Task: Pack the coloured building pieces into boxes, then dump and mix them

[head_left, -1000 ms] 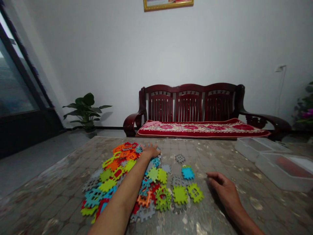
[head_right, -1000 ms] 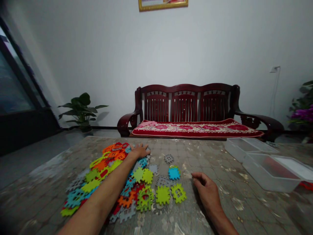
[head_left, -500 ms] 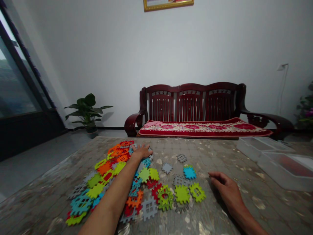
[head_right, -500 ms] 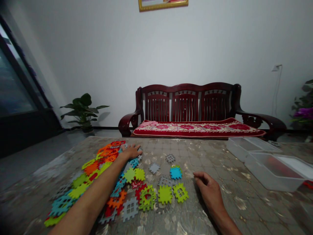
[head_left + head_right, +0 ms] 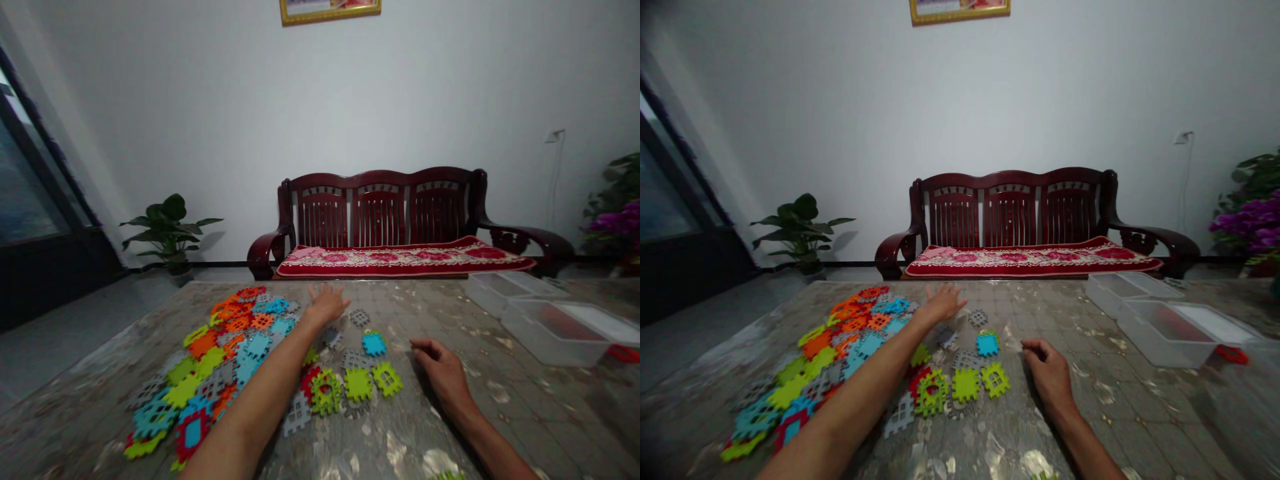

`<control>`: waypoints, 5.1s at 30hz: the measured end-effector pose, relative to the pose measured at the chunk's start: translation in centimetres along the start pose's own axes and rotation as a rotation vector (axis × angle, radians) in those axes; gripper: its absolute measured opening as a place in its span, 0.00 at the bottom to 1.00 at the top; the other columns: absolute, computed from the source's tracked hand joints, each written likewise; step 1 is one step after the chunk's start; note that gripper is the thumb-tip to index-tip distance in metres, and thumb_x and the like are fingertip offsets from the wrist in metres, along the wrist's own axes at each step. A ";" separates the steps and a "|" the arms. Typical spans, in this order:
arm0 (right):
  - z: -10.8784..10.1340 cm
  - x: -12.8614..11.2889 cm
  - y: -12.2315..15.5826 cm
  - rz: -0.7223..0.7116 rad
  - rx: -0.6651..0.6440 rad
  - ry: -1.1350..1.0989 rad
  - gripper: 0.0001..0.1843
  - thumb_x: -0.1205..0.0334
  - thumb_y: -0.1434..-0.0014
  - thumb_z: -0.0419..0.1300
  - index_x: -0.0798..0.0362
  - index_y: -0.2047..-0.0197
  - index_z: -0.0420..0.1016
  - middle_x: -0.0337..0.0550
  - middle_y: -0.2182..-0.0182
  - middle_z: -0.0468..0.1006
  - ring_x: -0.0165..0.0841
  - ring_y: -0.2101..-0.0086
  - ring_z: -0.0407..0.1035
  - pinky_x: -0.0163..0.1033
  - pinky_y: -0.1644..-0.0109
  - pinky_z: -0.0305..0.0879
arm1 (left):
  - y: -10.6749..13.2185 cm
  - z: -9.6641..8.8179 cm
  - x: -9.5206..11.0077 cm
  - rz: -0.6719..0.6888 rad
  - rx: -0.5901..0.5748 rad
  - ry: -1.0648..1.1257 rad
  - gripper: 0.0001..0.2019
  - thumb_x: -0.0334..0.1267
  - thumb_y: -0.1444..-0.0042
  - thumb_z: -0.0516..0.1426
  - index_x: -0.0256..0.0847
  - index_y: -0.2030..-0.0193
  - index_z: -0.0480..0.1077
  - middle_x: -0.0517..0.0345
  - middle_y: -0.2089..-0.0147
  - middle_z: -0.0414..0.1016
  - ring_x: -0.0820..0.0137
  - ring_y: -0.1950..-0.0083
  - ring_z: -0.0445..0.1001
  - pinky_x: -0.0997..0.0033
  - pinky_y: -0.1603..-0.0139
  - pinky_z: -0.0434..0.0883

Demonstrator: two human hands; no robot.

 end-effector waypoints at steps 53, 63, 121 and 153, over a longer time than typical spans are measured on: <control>-0.5 -0.5 0.1 0.051 -0.017 0.079 0.20 0.49 0.63 0.62 0.52 0.68 0.83 0.45 0.72 0.84 0.41 0.69 0.75 0.40 0.67 0.68 | 3.8 7.3 -4.4 -0.110 0.172 -0.101 0.30 0.55 0.30 0.45 0.44 0.27 0.60 0.41 0.25 0.59 0.46 0.24 0.55 0.27 0.28 0.43; -0.4 0.4 -0.2 0.018 -0.026 0.070 0.20 0.49 0.61 0.62 0.53 0.67 0.83 0.43 0.73 0.83 0.40 0.70 0.75 0.40 0.66 0.69 | 4.4 6.4 -7.0 -0.108 0.183 -0.128 0.26 0.52 0.29 0.46 0.49 0.29 0.63 0.42 0.27 0.62 0.43 0.27 0.58 0.22 0.31 0.45; 0.0 0.3 -0.5 -0.050 0.006 -0.031 0.16 0.52 0.60 0.62 0.52 0.69 0.81 0.43 0.72 0.83 0.40 0.68 0.75 0.42 0.59 0.70 | 10.9 4.4 -5.8 0.169 0.200 -0.230 0.24 0.48 0.29 0.49 0.48 0.29 0.63 0.44 0.23 0.55 0.49 0.22 0.50 0.32 0.25 0.43; -0.8 1.5 -1.2 -0.059 -0.006 0.000 0.20 0.51 0.61 0.64 0.54 0.67 0.82 0.43 0.71 0.83 0.37 0.70 0.74 0.40 0.62 0.69 | 16.5 8.3 -7.2 0.107 0.268 -0.182 0.27 0.53 0.30 0.49 0.47 0.28 0.63 0.46 0.24 0.57 0.46 0.22 0.50 0.29 0.27 0.45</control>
Point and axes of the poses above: each hand's wrist, its own y-axis away from the middle knuckle, its own z-axis out of the palm, x = y × z, the point moved 2 cm from there along -y, towards the middle knuckle
